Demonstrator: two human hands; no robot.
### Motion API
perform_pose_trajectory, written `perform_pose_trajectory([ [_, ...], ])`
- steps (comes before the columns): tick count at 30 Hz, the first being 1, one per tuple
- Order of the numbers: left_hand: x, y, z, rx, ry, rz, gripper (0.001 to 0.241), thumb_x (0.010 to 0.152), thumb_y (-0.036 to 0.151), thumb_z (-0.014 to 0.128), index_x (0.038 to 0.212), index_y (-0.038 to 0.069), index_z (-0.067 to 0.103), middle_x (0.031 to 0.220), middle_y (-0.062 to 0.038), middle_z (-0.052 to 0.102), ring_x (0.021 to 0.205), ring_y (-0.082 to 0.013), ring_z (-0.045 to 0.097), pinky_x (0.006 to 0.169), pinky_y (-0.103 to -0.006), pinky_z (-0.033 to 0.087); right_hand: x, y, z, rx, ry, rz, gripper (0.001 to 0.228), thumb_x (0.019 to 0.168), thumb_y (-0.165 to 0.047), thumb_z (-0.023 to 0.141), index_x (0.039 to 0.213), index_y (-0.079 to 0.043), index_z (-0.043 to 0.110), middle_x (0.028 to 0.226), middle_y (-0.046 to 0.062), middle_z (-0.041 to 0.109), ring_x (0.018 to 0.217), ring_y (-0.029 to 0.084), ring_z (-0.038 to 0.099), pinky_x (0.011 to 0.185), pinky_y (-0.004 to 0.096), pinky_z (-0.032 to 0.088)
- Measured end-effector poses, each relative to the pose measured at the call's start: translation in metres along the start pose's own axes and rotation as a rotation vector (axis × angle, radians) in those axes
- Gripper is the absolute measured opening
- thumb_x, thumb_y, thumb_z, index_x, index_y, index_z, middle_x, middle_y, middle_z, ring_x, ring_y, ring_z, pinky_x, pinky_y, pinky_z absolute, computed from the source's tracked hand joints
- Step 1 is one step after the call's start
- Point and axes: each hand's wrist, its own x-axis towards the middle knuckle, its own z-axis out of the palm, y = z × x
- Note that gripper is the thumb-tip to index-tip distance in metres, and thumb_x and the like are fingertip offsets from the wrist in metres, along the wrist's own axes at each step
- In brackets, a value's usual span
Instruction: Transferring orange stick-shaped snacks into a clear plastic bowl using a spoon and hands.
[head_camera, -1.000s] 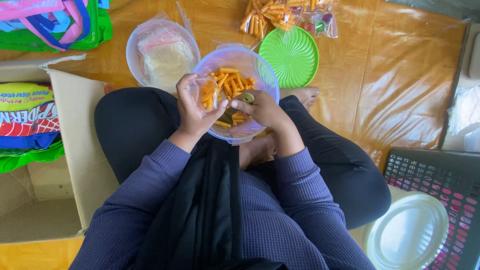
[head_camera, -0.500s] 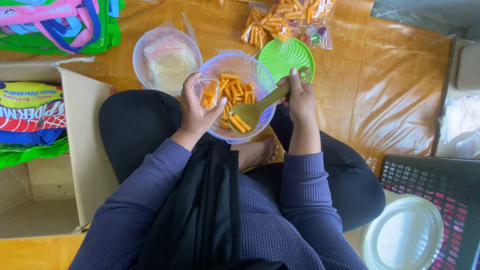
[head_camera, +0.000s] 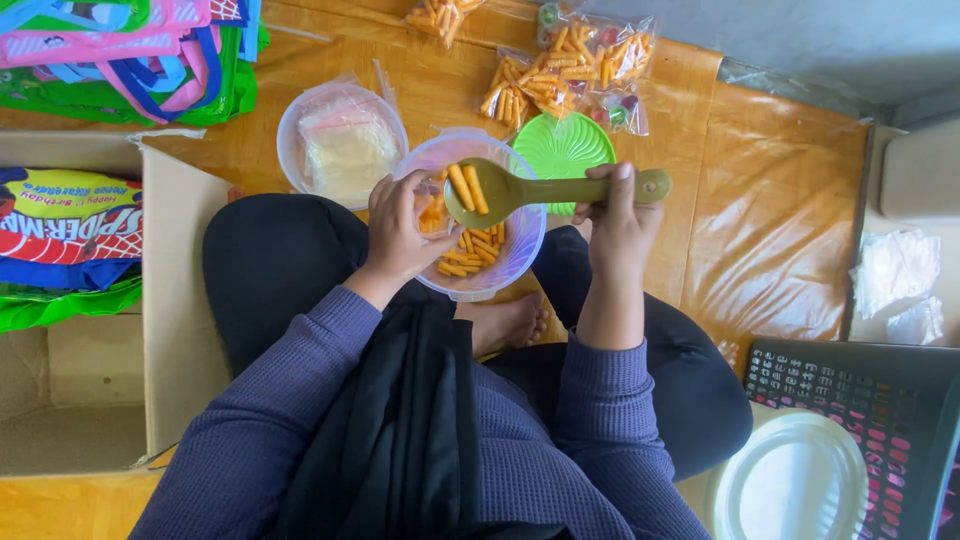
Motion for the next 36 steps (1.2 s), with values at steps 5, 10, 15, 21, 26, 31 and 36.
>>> perform_pose_trajectory([
  [5, -0.001, -0.002, 0.003, 0.007, 0.033, -0.007, 0.089, 0.06, 0.035, 0.097, 0.133, 0.007, 0.055, 0.109, -0.012, 0.068, 0.101, -0.0346, 0.067, 0.111, -0.053, 0.038, -0.012, -0.015, 0.017, -0.092, -0.071, -0.144, 0.04, 0.108, -0.024, 0.055, 0.094, 0.01, 0.07, 0.067, 0.023, 0.064, 0.049, 0.021, 0.065, 0.044, 0.032, 0.06],
  [10, 0.0, 0.001, 0.003, -0.001, 0.015, -0.009, 0.09, 0.06, 0.031, 0.099, 0.134, 0.007, 0.055, 0.111, -0.013, 0.069, 0.102, -0.0342, 0.067, 0.111, -0.054, 0.037, -0.011, -0.015, 0.017, -0.081, 0.0, -0.116, 0.041, 0.109, -0.025, 0.053, 0.092, 0.008, 0.07, 0.067, 0.02, 0.064, 0.049, 0.017, 0.063, 0.044, 0.028, 0.059],
  [15, 0.001, 0.003, 0.002, -0.007, 0.011, -0.022, 0.087, 0.066, 0.04, 0.097, 0.135, 0.008, 0.054, 0.11, -0.012, 0.068, 0.102, -0.0329, 0.067, 0.111, -0.0535, 0.037, -0.013, -0.015, 0.018, -0.072, 0.005, -0.126, 0.041, 0.109, -0.026, 0.053, 0.092, 0.009, 0.07, 0.068, 0.021, 0.065, 0.049, 0.017, 0.063, 0.043, 0.028, 0.06],
  [21, 0.002, 0.003, 0.001, -0.016, 0.005, -0.008, 0.087, 0.064, 0.034, 0.098, 0.134, 0.007, 0.053, 0.113, -0.012, 0.069, 0.102, -0.0337, 0.068, 0.111, -0.0559, 0.037, -0.011, -0.017, 0.014, -0.022, 0.012, -0.187, 0.041, 0.11, -0.024, 0.049, 0.097, 0.01, 0.068, 0.07, 0.024, 0.065, 0.052, 0.02, 0.065, 0.047, 0.031, 0.062],
  [26, 0.0, -0.002, 0.002, -0.058, 0.0, -0.018, 0.078, 0.07, 0.03, 0.096, 0.133, 0.008, 0.054, 0.114, -0.011, 0.068, 0.105, -0.0338, 0.067, 0.111, -0.0556, 0.036, -0.008, -0.014, 0.012, -0.086, -0.037, -0.28, 0.032, 0.109, -0.019, 0.053, 0.104, 0.01, 0.067, 0.074, 0.025, 0.066, 0.057, 0.022, 0.067, 0.052, 0.035, 0.064],
  [31, -0.012, -0.022, 0.007, -0.062, -0.041, 0.0, 0.052, 0.084, 0.016, 0.086, 0.129, 0.012, 0.061, 0.115, -0.006, 0.07, 0.109, -0.0309, 0.068, 0.113, -0.0542, 0.033, -0.001, -0.01, 0.0, -0.328, -0.126, -0.326, 0.009, 0.101, -0.004, 0.072, 0.101, 0.005, 0.072, 0.066, 0.018, 0.067, 0.055, 0.023, 0.068, 0.056, 0.037, 0.061],
  [36, -0.017, -0.028, 0.01, -0.043, -0.099, 0.0, 0.042, 0.083, 0.006, 0.085, 0.121, 0.017, 0.069, 0.112, -0.003, 0.074, 0.111, -0.0258, 0.068, 0.117, -0.0552, 0.029, -0.017, -0.03, 0.029, -0.814, -0.643, 0.016, 0.015, 0.088, -0.022, 0.082, 0.1, -0.013, 0.08, 0.086, 0.017, 0.076, 0.08, 0.043, 0.071, 0.075, 0.048, 0.054],
])
